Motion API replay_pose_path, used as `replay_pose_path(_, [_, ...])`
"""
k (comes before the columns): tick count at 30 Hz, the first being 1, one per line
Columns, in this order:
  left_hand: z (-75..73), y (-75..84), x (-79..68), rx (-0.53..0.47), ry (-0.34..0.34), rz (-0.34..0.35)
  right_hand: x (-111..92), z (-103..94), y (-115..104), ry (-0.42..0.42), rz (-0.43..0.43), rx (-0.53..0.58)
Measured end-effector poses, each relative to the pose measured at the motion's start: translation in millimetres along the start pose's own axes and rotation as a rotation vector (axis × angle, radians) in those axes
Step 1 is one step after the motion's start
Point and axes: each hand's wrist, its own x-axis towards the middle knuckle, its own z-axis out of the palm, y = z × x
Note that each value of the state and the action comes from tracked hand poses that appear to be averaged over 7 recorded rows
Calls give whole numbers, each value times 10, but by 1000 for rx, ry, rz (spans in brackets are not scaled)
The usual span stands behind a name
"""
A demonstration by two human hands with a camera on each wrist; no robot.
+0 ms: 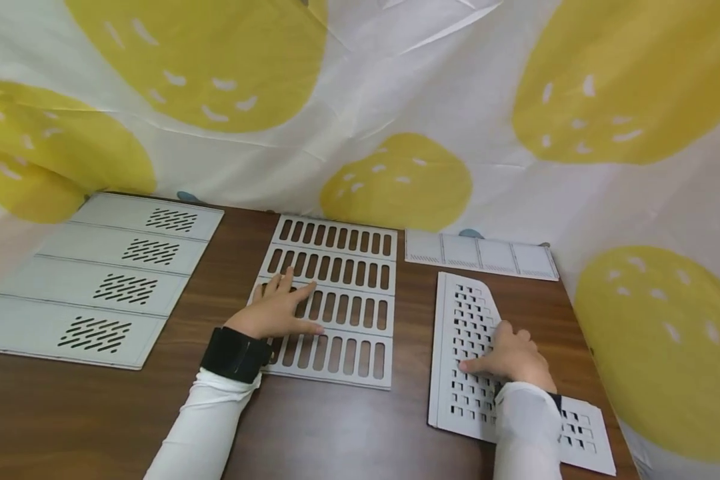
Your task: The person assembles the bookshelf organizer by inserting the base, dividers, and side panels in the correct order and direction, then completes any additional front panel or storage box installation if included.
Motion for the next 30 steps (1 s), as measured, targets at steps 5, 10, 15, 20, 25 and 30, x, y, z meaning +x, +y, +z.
replay_pose_path(5, [30, -4, -3, 2, -10, -26, 60, -50, 113, -24, 35, 6])
replay_pose_path(10, [58, -67, -65, 21, -14, -64, 50, -118, 165, 16, 34, -26])
replay_pose_path(15, [-24, -120, -140, 101, 0, -56, -67, -363, 77, 199, -61, 50])
replay_pose_path(20, [-282, -61, -120, 224, 18, -56, -163, -668, -182, 384, -210, 179])
replay_pose_path(25, [-445, 129, 126, 281, -30, 23, -139, -883, -501, 481, -352, 256])
replay_pose_path(30, [-297, 169, 511, 329, -99, 57, 92, -984, -800, 569, -453, 376])
